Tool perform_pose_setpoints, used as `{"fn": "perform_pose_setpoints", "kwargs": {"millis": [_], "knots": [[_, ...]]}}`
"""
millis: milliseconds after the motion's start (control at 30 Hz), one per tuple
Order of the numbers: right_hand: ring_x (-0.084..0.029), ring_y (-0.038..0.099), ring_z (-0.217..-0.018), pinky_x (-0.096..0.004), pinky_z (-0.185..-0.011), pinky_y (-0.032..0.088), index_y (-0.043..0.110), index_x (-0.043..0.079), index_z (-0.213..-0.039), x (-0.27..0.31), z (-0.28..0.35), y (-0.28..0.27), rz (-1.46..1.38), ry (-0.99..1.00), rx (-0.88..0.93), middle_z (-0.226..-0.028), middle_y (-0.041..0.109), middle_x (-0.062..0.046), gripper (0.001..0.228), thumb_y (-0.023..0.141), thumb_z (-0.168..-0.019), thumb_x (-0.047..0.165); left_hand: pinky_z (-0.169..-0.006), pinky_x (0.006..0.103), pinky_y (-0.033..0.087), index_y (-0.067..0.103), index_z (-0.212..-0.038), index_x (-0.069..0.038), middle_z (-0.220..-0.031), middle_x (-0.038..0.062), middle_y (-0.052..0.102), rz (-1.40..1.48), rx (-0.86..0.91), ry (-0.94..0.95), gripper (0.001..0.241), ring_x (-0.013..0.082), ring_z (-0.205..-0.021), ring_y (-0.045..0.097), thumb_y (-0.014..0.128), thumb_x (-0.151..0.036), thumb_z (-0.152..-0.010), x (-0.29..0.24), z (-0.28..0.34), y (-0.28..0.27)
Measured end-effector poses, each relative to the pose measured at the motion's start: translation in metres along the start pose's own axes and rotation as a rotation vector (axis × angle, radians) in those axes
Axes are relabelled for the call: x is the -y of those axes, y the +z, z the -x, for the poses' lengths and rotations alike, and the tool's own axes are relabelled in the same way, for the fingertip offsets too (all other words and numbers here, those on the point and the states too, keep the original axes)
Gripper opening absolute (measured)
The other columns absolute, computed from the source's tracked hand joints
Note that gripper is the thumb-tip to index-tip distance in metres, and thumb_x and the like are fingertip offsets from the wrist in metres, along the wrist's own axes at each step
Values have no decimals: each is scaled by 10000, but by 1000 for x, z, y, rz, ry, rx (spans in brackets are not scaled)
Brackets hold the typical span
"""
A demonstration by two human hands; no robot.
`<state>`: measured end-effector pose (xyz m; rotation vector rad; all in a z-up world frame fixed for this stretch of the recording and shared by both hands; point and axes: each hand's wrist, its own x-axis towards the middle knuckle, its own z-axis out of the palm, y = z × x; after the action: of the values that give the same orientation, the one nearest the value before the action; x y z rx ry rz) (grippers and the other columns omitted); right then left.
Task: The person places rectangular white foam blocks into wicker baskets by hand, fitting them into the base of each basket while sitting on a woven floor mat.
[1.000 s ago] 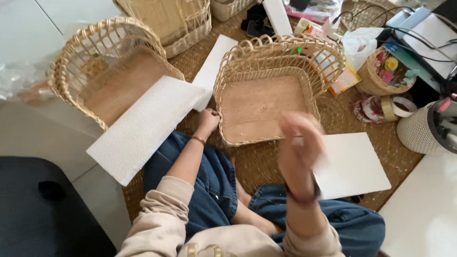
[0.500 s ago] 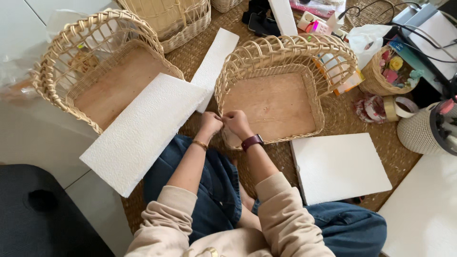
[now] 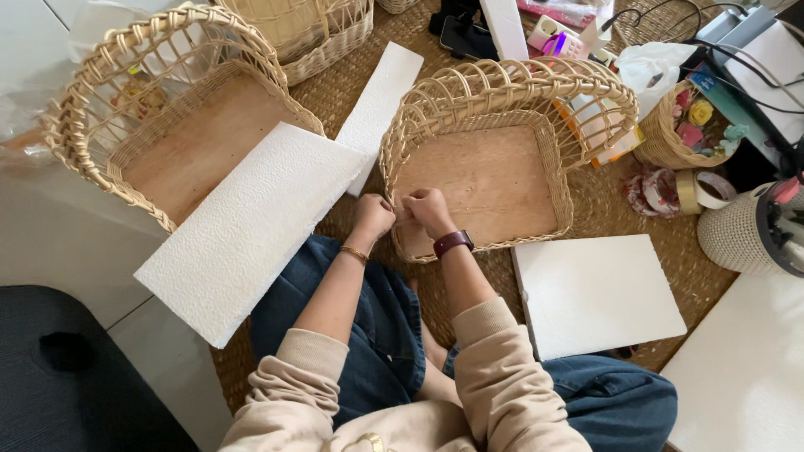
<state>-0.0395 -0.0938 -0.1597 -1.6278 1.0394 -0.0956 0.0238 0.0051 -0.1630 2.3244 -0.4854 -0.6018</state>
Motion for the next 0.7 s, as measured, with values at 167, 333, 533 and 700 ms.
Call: {"fn": "perform_pose_setpoints", "kwargs": {"millis": [167, 333, 533, 700], "knots": [[-247, 680, -896, -364, -804, 532, 762, 81, -907, -23, 10, -8, 79, -330, 149, -899, 733, -127, 201, 675, -729, 48, -716, 349, 574, 695, -648, -171, -716, 37, 699, -20, 19, -16, 125, 271, -829, 693, 605, -85, -653, 5, -5, 4], [-254, 687, -878, -353, -786, 541, 756, 112, -915, -16, 25, -4, 138, -456, 92, -865, 728, -96, 185, 747, -730, 112, -721, 370, 565, 684, -615, -151, -707, 60, 696, 14, -11, -5, 148, 290, -838, 689, 574, -54, -634, -5, 4, -5], [-215, 698, -819, -332, -735, 554, 759, 188, -880, -16, 28, 3, 163, -424, -55, -793, 728, -34, 145, 767, -736, 201, -736, 359, 562, 700, -652, -160, -720, 49, 699, 19, -10, 0, 118, 281, -853, 688, 602, -94, -656, -5, 1, -5], [-218, 688, -818, -339, -746, 553, 739, 208, -865, -16, 30, 7, 206, -410, -133, -773, 712, -15, 176, 678, -711, 147, -731, 338, 557, 704, -659, -190, -725, 26, 702, 12, -4, -18, 96, 262, -858, 686, 625, -135, -662, -9, 6, -6]]}}
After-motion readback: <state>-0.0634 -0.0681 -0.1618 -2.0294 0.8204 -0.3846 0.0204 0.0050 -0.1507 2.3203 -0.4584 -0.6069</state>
